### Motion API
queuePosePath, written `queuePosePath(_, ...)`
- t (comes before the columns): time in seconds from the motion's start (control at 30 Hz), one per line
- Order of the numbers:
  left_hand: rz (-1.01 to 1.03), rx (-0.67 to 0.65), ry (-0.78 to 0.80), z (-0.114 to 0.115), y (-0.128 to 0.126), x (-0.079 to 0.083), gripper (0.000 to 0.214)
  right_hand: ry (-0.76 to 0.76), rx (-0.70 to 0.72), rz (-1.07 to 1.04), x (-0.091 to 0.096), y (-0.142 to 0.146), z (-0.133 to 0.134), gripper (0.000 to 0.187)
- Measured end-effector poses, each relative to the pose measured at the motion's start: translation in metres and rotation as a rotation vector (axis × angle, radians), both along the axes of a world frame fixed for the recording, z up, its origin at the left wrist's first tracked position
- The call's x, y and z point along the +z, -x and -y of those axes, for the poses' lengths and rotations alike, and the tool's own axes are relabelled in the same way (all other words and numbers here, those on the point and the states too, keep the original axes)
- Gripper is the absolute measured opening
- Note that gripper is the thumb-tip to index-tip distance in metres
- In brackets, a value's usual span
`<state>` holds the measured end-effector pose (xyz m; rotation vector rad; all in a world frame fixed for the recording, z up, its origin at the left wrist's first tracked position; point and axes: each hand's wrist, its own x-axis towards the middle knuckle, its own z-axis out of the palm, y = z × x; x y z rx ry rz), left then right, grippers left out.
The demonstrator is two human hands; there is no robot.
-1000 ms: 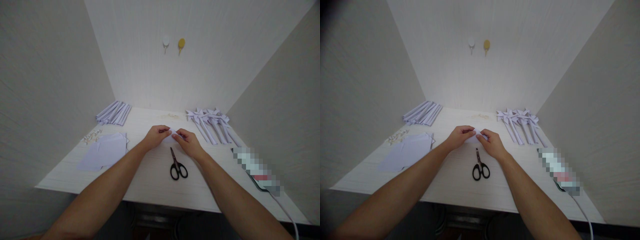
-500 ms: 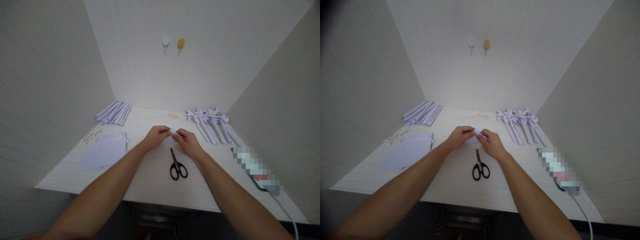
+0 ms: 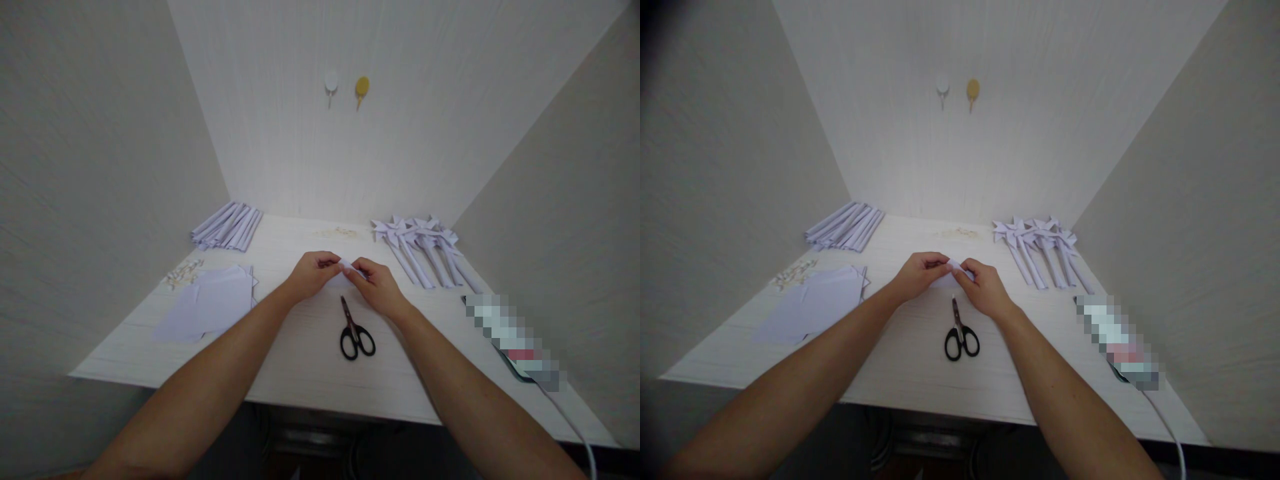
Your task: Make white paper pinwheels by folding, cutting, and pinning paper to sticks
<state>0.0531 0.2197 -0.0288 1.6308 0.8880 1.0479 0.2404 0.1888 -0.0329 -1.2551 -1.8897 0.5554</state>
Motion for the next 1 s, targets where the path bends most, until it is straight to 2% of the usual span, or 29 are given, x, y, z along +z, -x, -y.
queuePosePath(0.4,0.029,-0.007,0.016,0.001,0.0,0.001,0.016,0.017,-0.006,-0.027,0.001,0.0,0.001,0.024)
queuePosePath(0.6,0.062,0.04,0.016,-0.001,0.0,-0.003,0.014,0.026,-0.04,-0.131,-0.002,0.002,-0.001,0.019)
queuePosePath(0.77,0.107,0.065,0.03,-0.005,-0.001,-0.007,0.02,0.069,-0.05,-0.213,-0.004,0.003,-0.002,0.034)
queuePosePath(0.87,0.12,0.077,0.036,-0.006,-0.001,-0.008,0.022,0.082,-0.044,-0.212,-0.005,0.002,-0.004,0.024)
queuePosePath(1.0,0.134,0.091,0.037,-0.007,-0.002,-0.009,0.023,0.076,-0.039,-0.182,-0.004,0.002,-0.003,0.021)
